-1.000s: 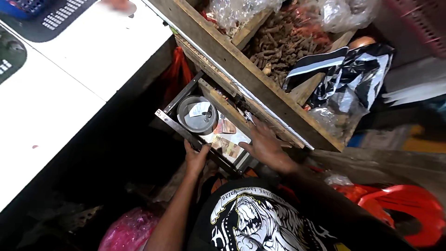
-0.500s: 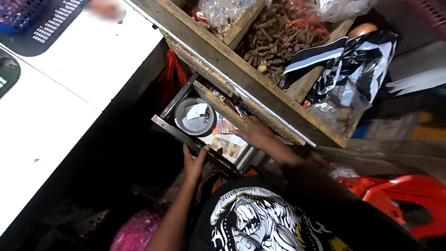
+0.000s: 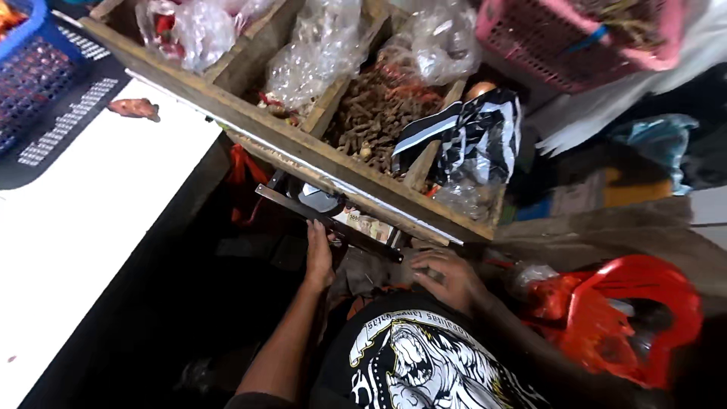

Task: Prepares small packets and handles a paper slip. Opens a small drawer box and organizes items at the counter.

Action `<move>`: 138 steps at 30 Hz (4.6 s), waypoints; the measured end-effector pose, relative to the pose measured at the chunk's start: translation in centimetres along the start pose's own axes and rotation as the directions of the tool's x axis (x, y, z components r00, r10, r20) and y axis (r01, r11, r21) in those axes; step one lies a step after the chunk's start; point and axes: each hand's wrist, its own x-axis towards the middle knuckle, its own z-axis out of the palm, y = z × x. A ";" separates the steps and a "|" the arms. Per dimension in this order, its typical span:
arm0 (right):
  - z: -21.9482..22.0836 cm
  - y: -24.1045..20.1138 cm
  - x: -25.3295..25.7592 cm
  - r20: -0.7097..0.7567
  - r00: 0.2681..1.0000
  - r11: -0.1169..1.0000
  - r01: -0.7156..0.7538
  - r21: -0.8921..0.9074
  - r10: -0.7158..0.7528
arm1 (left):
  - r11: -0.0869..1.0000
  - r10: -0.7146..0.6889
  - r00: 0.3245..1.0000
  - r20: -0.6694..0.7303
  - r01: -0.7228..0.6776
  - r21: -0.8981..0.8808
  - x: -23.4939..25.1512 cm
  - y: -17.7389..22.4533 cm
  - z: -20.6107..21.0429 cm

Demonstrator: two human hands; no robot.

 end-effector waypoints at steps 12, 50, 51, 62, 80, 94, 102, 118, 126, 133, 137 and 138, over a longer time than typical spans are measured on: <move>-5.3 -2.3 3.0 -0.229 0.947 0.805 -0.049 0.591 0.225 | 0.997 -0.052 0.990 0.128 0.059 -0.044 3.9 1.8 4.5; -3.6 -10.5 8.7 -0.256 0.919 0.934 0.337 0.119 -0.299 | 0.229 0.328 0.644 0.691 -0.764 0.604 -8.3 12.4 0.0; -4.0 -9.7 9.3 -0.271 0.914 0.953 0.300 -0.047 -0.302 | 0.223 0.351 0.669 0.655 -0.740 0.635 -7.8 12.5 -0.9; -2.3 -4.0 12.1 -0.353 0.909 0.875 0.025 -0.483 -0.221 | 0.521 0.457 0.861 0.222 -0.462 0.718 -3.7 12.4 -9.3; -1.8 -4.7 12.2 -0.421 0.899 0.803 -0.160 -0.575 -0.123 | 0.163 -0.405 0.914 0.010 0.061 0.985 -5.8 -3.8 -18.2; -2.0 -5.3 13.1 -0.308 0.951 0.755 -0.196 -0.625 -0.008 | -0.040 0.894 0.409 0.181 -0.330 0.943 10.0 34.9 1.3; -3.9 -6.6 13.1 -0.171 0.972 0.827 -0.228 -0.514 0.162 | 0.011 0.684 0.727 0.052 -0.082 0.997 22.1 42.1 5.7; -2.8 -5.5 12.8 -0.249 0.967 0.808 -0.193 -0.556 0.059 | -0.060 0.936 -0.204 -0.287 -0.896 0.440 8.8 44.1 2.3; -2.8 -5.6 12.8 -0.245 0.967 0.793 -0.205 -0.573 0.072 | -0.309 0.487 0.527 0.697 -0.642 0.701 7.1 31.1 12.7; -3.4 -6.6 12.2 -0.211 0.972 0.839 -0.197 -0.508 0.101 | -0.258 0.747 0.060 0.662 -0.892 0.371 -3.5 21.9 6.3; -2.5 -5.9 11.9 -0.288 0.958 0.820 -0.157 -0.551 -0.010 | -0.006 0.505 0.520 0.689 -0.796 0.605 -4.7 15.3 -1.1; -2.1 -5.7 11.8 -0.333 0.942 0.818 -0.155 -0.554 -0.047 | 0.054 0.332 0.684 0.650 -0.701 0.711 -4.4 13.5 -3.2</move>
